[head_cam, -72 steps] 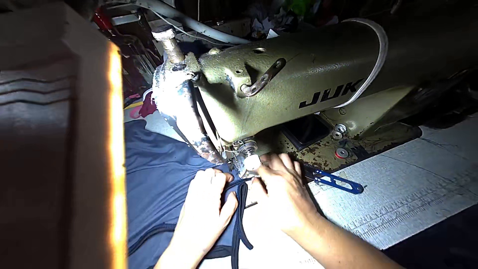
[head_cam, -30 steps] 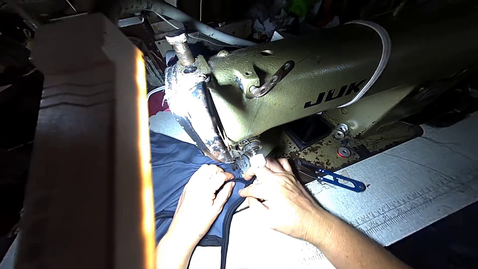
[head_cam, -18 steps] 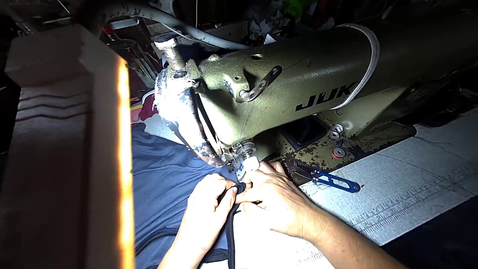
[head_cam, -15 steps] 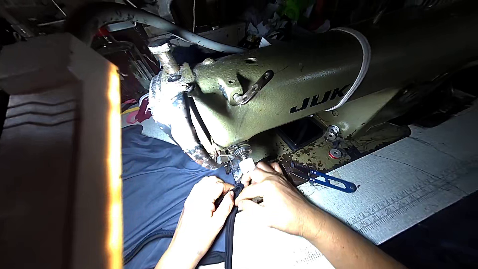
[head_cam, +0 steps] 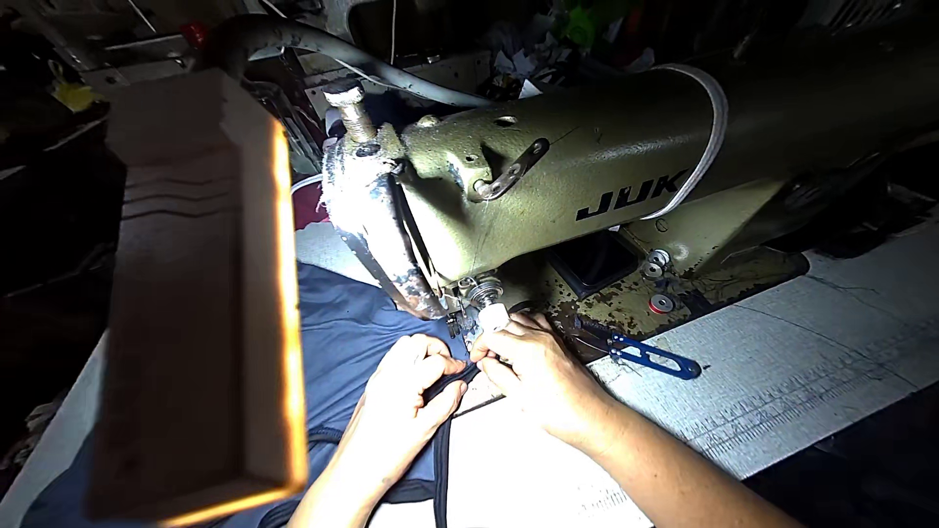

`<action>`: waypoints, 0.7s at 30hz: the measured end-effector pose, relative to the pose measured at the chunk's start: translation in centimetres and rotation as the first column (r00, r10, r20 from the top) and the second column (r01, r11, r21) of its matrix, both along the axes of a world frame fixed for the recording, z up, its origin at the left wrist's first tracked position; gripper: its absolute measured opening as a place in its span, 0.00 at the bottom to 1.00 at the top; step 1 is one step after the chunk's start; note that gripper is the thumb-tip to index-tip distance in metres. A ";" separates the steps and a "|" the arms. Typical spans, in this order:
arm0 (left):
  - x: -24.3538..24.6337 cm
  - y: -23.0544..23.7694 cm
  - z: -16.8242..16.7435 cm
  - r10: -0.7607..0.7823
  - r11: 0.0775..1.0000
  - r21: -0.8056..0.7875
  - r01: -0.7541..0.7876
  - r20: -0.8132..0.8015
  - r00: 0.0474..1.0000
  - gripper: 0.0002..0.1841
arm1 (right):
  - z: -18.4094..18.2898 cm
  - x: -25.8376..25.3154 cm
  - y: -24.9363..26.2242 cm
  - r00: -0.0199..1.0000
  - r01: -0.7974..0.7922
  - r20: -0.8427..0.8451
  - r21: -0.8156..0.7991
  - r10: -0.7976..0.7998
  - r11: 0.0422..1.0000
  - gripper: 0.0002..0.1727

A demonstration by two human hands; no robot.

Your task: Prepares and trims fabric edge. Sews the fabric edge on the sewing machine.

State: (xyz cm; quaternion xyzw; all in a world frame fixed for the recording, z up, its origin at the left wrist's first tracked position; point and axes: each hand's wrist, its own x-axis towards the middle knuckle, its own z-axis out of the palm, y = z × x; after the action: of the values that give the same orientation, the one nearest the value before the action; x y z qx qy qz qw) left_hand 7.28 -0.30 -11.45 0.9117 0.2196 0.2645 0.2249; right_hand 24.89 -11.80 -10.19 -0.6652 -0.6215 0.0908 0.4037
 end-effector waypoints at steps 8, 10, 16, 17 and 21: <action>0.1 0.2 0.2 -0.008 0.997 -0.081 0.010 0.022 1.000 0.13 | -0.3 -0.4 0.2 0.992 0.035 0.121 -0.033 -0.031 0.999 0.07; 0.2 0.2 0.2 0.005 0.998 -0.057 -0.004 0.017 1.000 0.12 | -0.3 -0.6 0.3 0.990 0.053 0.132 -0.016 -0.050 0.998 0.07; 0.6 0.2 0.2 0.038 0.998 -0.054 -0.039 -0.022 0.999 0.09 | -0.8 -0.3 0.1 0.994 0.002 0.112 0.050 -0.008 0.999 0.10; 0.6 0.1 0.2 0.041 0.998 -0.055 -0.042 -0.027 0.999 0.09 | -0.8 -0.3 0.0 0.996 0.011 0.089 0.045 -0.015 0.999 0.11; 0.8 -0.1 0.2 0.062 0.996 -0.059 -0.064 -0.035 0.998 0.11 | -0.9 0.2 -0.1 0.999 -0.040 0.033 0.025 0.039 0.999 0.13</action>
State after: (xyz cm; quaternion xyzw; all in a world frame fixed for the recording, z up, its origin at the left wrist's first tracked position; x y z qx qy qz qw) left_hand 8.06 -0.39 -11.28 0.9015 0.2595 0.2497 0.2401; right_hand 25.05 -11.89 -11.11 -0.6490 -0.6420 0.0801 0.4003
